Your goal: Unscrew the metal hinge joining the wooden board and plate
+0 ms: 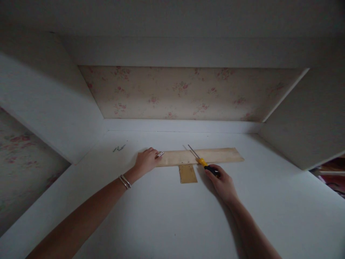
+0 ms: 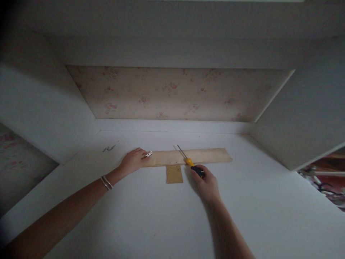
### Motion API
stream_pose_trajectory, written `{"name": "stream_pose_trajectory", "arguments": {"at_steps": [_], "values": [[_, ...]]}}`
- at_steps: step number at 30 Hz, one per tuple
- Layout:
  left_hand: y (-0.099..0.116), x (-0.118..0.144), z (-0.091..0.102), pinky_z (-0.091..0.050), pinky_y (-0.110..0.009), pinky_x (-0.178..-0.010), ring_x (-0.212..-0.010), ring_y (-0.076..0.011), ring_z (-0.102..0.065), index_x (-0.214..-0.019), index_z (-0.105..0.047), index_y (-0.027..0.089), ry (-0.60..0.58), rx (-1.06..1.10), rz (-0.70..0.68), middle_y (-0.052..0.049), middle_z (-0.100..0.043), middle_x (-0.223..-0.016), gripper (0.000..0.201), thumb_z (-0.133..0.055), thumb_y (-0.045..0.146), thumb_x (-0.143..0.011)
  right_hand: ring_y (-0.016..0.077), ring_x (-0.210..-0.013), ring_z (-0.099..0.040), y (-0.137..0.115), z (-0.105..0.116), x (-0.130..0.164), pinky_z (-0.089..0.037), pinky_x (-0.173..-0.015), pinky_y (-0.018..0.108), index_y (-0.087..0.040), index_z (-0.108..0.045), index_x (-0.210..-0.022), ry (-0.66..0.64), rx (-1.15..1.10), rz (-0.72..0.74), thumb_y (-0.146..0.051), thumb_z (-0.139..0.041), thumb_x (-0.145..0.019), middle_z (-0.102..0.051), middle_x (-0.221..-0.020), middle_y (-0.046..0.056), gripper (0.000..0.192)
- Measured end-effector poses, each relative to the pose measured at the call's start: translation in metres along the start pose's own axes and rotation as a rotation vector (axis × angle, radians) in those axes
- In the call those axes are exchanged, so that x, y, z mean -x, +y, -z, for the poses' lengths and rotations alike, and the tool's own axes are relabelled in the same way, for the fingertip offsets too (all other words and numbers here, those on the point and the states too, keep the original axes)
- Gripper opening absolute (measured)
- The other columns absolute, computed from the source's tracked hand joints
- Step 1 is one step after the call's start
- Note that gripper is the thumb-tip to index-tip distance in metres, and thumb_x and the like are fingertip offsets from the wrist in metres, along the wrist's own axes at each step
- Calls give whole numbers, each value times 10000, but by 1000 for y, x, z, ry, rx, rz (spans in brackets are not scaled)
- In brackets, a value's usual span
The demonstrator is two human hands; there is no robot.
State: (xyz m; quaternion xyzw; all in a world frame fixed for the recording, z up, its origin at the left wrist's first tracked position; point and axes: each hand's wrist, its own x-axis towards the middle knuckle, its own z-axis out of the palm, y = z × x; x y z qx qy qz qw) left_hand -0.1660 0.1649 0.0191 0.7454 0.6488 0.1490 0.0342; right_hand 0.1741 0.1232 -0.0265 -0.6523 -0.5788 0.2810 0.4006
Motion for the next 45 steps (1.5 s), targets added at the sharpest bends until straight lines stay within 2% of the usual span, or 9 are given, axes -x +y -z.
{"name": "stream_pose_trajectory", "arguments": {"at_steps": [6, 13, 18, 21, 26, 35, 39, 42, 45], "values": [[6, -6, -1, -439, -267, -711, -863, -196, -649, -811, -709, 240, -27, -21, 38, -60, -703, -942, 181, -559, 334, -848, 171, -643, -561, -2, 1, -1, -425, -586, 290, -212, -672, -1075, 4, 8, 21, -594, -608, -758, -689, -814, 34, 501], [-1, 5, 28, -430, -257, -688, -841, -188, -667, -886, -710, 255, 16, 60, 127, -38, -748, -912, 224, -510, 356, -880, 174, -621, -561, -2, 3, -2, -422, -579, 291, -218, -665, -1087, -25, 1, 3, -609, -608, -756, -672, -754, 21, 516], [-53, 22, 47, -454, -254, -670, -760, -178, -664, -853, -708, 212, -10, 207, 247, -22, -735, -808, 258, -537, 403, -826, 180, -655, -588, 0, 2, -2, -448, -606, 300, -219, -664, -1088, -31, -20, 1, -613, -610, -750, -702, -842, 40, 522], [-97, 37, 52, -443, -247, -556, -659, -171, -649, -888, -702, 178, -66, 374, 460, -31, -712, -751, 321, -561, 444, -778, 184, -666, -603, 2, 1, -1, -457, -616, 302, -223, -663, -1081, -35, -22, 1, -610, -620, -741, -710, -868, 45, 517], [-157, 60, 47, -489, -258, -551, -649, -169, -632, -922, -698, 125, 86, 609, 784, -58, -696, -789, 476, -696, 492, -619, 190, -668, -610, 3, 1, 0, -451, -618, 302, -227, -655, -1109, -45, 43, 10, -610, -594, -763, -707, -821, 40, 520], [-196, 59, 54, -495, -357, -651, -736, -277, -654, -778, -679, 132, 132, 386, 877, -92, -655, -703, 370, -646, 493, -703, 196, -713, -622, 7, 0, 1, -470, -665, 313, -228, -650, -1116, -39, 25, -1, -622, -608, -745, -721, -907, 48, 543], [-175, 58, 61, -474, -409, -832, -1021, -330, -618, -1011, -664, 133, 154, 82, 687, -156, -656, -1045, 393, -577, 449, -793, 216, -784, -639, 5, -1, 1, -480, -729, 332, -226, -656, -1124, -43, 46, 16, -610, -627, -729, -719, -953, 56, 552], [-127, 62, 52, -465, -361, -912, -1023, -245, -620, -1136, -615, 152, 72, -53, 277, -125, -632, -1134, 395, -444, 423, -905, 241, -908, -642, 4, -2, 0, -474, -838, 361, -214, -677, -1113, 0, 28, 14, -594, -611, -740, -715, -1030, 71, 537], [-65, 65, 32, -406, -341, -1031, -1153, -227, -553, -1174, -594, 169, -5, -53, -137, -100, -605, -1226, 385, -514, 423, -895, 264, -999, -627, 1, -1, 1, -449, -917, 387, -193, -690, -1117, 54, -38, 4, -582, -602, -735, -703, -1101, 91, 553]]}}
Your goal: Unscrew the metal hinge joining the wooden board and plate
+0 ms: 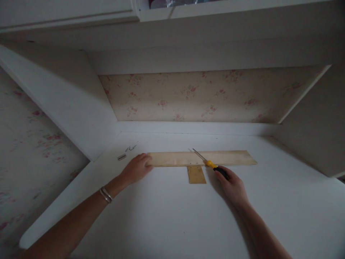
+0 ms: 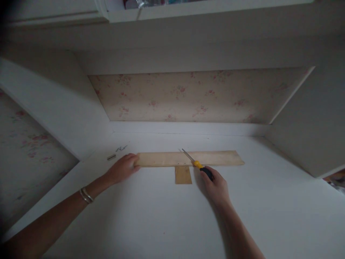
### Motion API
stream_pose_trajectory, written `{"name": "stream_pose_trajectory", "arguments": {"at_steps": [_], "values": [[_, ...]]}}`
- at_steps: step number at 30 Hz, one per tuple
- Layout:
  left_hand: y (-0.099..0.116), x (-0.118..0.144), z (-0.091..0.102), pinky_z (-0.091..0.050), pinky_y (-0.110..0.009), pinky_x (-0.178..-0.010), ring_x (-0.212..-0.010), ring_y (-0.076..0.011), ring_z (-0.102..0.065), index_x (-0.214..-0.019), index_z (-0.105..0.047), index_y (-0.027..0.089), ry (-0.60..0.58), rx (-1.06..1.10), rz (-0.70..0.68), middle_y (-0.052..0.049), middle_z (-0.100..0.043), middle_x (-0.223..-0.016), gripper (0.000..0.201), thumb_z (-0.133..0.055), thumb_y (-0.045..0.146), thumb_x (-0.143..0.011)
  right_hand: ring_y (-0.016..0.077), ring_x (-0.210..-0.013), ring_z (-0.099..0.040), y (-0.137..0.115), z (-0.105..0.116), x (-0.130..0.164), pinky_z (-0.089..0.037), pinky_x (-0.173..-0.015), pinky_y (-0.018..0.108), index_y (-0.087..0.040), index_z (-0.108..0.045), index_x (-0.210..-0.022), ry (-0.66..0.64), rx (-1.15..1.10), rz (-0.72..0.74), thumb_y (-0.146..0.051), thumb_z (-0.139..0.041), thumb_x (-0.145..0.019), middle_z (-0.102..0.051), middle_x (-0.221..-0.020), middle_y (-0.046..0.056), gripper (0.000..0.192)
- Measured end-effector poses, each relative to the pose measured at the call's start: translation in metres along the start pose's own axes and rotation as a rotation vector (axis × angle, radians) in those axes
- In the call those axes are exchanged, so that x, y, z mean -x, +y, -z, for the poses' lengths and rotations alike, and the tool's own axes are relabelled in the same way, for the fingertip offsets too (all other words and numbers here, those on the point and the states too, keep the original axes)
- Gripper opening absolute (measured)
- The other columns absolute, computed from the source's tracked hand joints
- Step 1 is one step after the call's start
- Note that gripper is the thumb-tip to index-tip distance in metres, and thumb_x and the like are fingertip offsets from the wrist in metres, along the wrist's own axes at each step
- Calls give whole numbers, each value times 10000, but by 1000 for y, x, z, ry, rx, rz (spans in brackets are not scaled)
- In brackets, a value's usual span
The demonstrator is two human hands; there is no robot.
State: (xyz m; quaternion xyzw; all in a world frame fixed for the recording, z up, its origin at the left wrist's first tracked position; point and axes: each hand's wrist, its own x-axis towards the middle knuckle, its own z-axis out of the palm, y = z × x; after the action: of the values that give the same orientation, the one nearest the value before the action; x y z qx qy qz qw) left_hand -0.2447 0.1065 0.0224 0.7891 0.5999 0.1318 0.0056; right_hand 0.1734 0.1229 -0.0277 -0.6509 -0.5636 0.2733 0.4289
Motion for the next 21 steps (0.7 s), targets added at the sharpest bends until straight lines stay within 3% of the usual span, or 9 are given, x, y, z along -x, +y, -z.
{"name": "stream_pose_trajectory", "arguments": {"at_steps": [3, 6, 11, 16, 21], "values": [[51, -16, -16, -374, -365, -1071, -1232, -241, -498, -1261, -542, 211, -46, -24, -214, -82, -547, -1333, 475, -604, 446, -853, 259, -927, -636, -5, 3, 2, -468, -857, 378, -175, -679, -1162, 26, -67, -85, -593, -619, -715, -704, -1077, 100, 615], [73, -44, -27, -365, -407, -1070, -1252, -266, -477, -1288, -512, 222, -79, -94, -314, -94, -526, -1355, 508, -582, 492, -863, 218, -764, -622, -6, 7, 4, -475, -723, 338, -168, -673, -1184, 77, -141, -169, -595, -643, -709, -710, -938, 84, 640], [64, -85, -33, -411, -414, -982, -1186, -283, -527, -1317, -467, 221, -137, -180, -321, -128, -537, -1315, 620, -499, 635, -857, 178, -657, -558, 4, 6, 0, -428, -616, 301, -159, -678, -1156, 154, -290, -180, -605, -652, -720, -661, -751, 37, 625], [55, -102, -30, -436, -370, -862, -1007, -257, -586, -1332, -448, 234, -227, -231, -388, -107, -596, -1151, 678, -437, 703, -843, 177, -674, -549, 1, 5, -3, -406, -627, 299, -199, -692, -1123, 110, -238, -210, -611, -663, -722, -643, -725, 13, 576], [46, -127, -23, -402, -357, -885, -1016, -250, -559, -1412, -385, 236, -236, -294, -463, -110, -568, -1206, 707, -406, 683, -866, 183, -698, -559, 1, 8, -3, -406, -625, 297, -210, -682, -1140, 99, -233, -238, -623, -663, -725, -650, -750, 19, 586]]}}
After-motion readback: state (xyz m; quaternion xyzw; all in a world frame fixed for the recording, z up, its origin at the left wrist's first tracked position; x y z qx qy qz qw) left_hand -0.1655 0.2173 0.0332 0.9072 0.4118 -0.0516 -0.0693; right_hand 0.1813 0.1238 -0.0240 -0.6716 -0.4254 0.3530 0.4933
